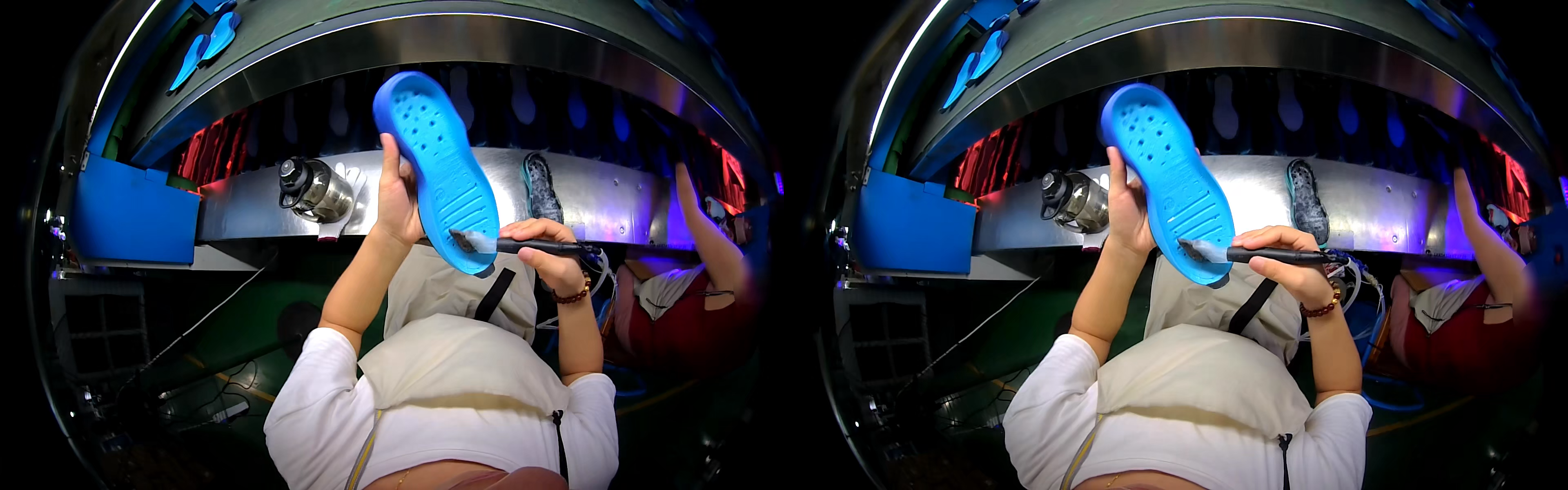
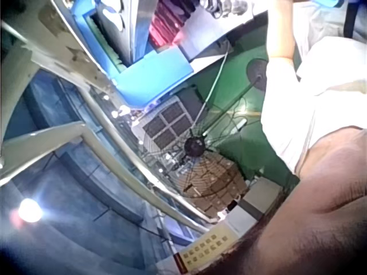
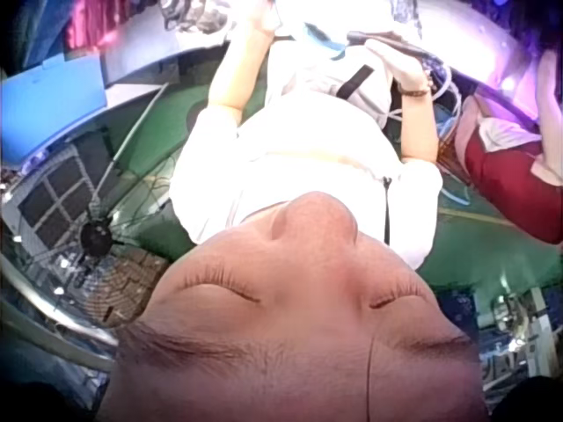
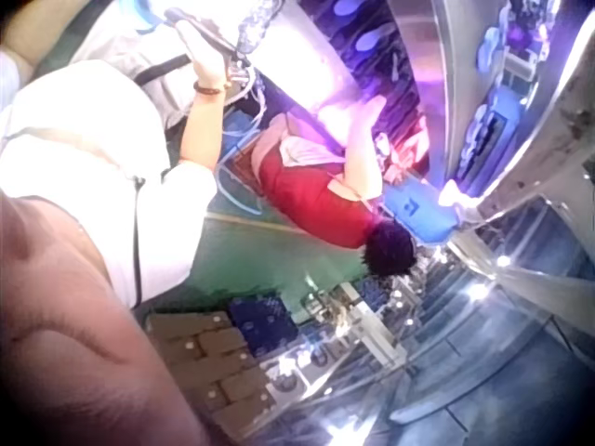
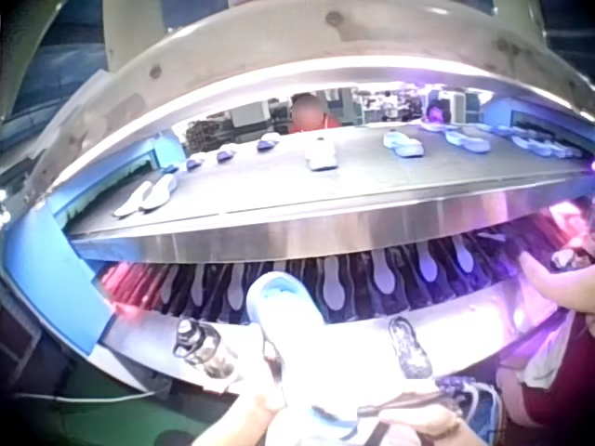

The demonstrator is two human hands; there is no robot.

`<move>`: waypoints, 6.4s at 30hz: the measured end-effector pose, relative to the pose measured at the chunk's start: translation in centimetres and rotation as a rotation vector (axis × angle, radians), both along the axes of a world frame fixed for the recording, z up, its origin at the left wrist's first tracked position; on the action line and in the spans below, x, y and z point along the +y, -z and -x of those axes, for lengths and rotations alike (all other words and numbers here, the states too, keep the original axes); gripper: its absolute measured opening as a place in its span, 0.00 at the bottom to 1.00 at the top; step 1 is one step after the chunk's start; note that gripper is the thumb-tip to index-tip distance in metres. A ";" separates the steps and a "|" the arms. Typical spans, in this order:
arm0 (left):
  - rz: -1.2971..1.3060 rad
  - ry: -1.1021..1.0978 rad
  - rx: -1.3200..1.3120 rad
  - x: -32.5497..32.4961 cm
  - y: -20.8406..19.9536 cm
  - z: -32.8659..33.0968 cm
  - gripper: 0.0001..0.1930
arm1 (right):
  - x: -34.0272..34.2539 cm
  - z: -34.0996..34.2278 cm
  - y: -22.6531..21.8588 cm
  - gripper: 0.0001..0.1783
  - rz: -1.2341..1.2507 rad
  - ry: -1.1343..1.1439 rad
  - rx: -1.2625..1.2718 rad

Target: The person applies adhesive to a series of blue shoe soles using a brush while they are on a conveyor belt, reaching for each sole and then placing it back on the belt.

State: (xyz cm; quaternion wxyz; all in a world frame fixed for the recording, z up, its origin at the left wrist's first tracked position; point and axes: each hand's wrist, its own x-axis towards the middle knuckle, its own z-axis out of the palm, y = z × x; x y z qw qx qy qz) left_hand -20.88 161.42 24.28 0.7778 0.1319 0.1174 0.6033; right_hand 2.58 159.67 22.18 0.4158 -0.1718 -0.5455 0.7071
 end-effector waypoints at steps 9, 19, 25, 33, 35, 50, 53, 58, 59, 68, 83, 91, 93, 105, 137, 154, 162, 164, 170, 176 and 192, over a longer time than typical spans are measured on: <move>-0.055 -0.085 0.131 -2.4 1.4 -3.3 0.33 | -2.2 2.3 -2.8 0.11 -0.046 0.083 -0.144; -0.121 -0.053 0.187 -0.9 0.9 -1.9 0.32 | 0.8 1.8 -5.1 0.10 -0.385 0.081 -0.357; -0.023 0.227 0.112 -0.6 0.1 -0.7 0.29 | 0.3 1.2 -6.6 0.12 -0.654 -0.242 -0.362; 0.186 0.583 0.606 -1.3 -0.2 -0.4 0.26 | 1.4 -1.0 -6.9 0.12 -0.737 -0.361 -0.609; 0.219 0.676 0.634 -1.4 -1.7 -0.6 0.28 | 1.8 -1.5 -6.2 0.11 -0.671 -0.229 -0.521; 0.172 0.546 0.823 -1.7 -0.1 1.4 0.30 | 3.3 -3.9 -6.3 0.12 -0.374 -0.259 -0.945; 0.191 0.473 0.605 -2.0 1.5 0.3 0.29 | 1.8 -1.4 -6.5 0.12 -0.062 -0.096 -0.570; 0.178 0.378 0.422 -1.6 2.8 -1.2 0.30 | 2.2 0.6 -1.5 0.09 -0.004 0.245 -0.462; 0.175 0.365 0.415 -1.6 3.0 -1.1 0.29 | 2.3 0.7 -0.8 0.09 -0.002 0.242 -0.458; 0.219 0.279 0.354 -2.5 4.7 -1.7 0.28 | 5.4 0.6 2.9 0.11 -0.343 0.966 -0.576; -0.272 0.074 0.506 -1.3 -1.1 2.6 0.33 | -0.6 -1.8 1.1 0.20 -0.008 0.276 -0.162; -0.486 -0.324 -0.187 11.8 -11.2 15.5 0.39 | -0.1 -4.0 3.9 0.22 0.220 0.603 -0.065; -0.123 -0.756 -0.432 15.7 -11.4 17.9 0.40 | -0.4 -3.6 4.2 0.21 0.253 0.645 -0.035; -0.201 -0.356 2.558 25.3 -12.3 7.3 0.46 | -0.4 -6.4 7.5 0.22 0.366 0.745 0.048; -0.595 -1.366 1.071 19.8 -7.6 3.3 0.17 | -1.2 -8.0 7.9 0.13 0.432 0.784 0.286; 0.172 0.341 0.362 -1.3 15.0 -1.6 0.33 | 2.0 -6.1 5.2 0.14 0.386 0.527 0.443; 0.099 0.422 0.064 -1.2 7.9 -4.5 0.52 | 3.5 0.1 2.5 0.11 0.285 0.299 0.197; 0.058 0.399 -0.006 -1.4 7.2 -4.7 0.50 | 4.3 1.0 3.0 0.11 0.306 0.343 0.183; 0.101 0.252 0.086 -2.4 7.1 -4.9 0.48 | 6.8 2.9 2.3 0.09 0.221 0.446 -0.047; 0.138 0.113 0.164 -1.4 7.7 -5.9 0.42 | 5.2 6.0 0.0 0.10 -0.502 0.599 -0.580; -0.031 0.315 0.093 -2.1 4.8 -4.4 0.46 | 2.7 2.9 -4.2 0.09 -0.258 0.265 -0.440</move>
